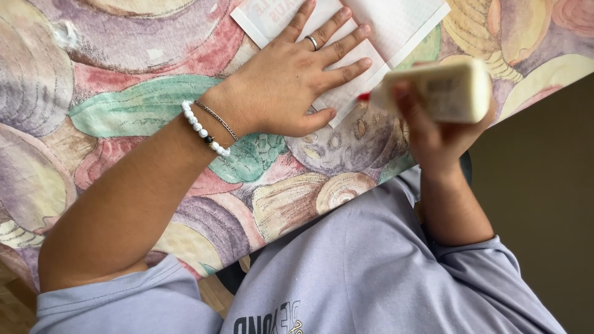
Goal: Applying glue to paper templates and folding them to assemble bags
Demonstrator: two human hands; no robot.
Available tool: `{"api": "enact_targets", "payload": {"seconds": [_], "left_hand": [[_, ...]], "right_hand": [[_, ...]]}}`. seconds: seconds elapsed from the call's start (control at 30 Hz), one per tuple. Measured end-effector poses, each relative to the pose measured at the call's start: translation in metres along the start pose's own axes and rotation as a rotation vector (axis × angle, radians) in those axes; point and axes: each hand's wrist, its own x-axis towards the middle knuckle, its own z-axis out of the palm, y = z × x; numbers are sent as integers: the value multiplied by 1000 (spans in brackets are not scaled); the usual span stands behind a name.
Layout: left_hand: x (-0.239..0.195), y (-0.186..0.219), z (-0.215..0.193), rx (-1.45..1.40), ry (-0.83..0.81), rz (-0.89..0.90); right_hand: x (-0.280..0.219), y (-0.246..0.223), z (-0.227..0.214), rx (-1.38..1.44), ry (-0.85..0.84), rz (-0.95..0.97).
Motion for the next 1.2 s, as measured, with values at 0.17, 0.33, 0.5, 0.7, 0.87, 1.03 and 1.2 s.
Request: {"api": "enact_targets", "payload": {"seconds": [0.17, 0.33, 0.5, 0.7, 0.87, 1.03, 1.2], "left_hand": [[1, -1, 2, 3, -3, 3], [2, 0, 2, 13, -10, -16], [1, 0, 1, -5, 12, 10], [2, -1, 1, 1, -10, -3], [1, -1, 2, -6, 13, 10], [2, 0, -2, 10, -29, -5], [6, 11, -4, 57, -100, -73]], "right_hand": [[22, 24, -21, -109, 79, -102], [3, -4, -3, -24, -30, -51], [13, 38, -25, -51, 142, -169], [12, 19, -14, -51, 98, -102], [22, 10, -14, -152, 87, -163], [27, 16, -19, -128, 109, -100], [38, 26, -37, 4, 168, 78]]}}
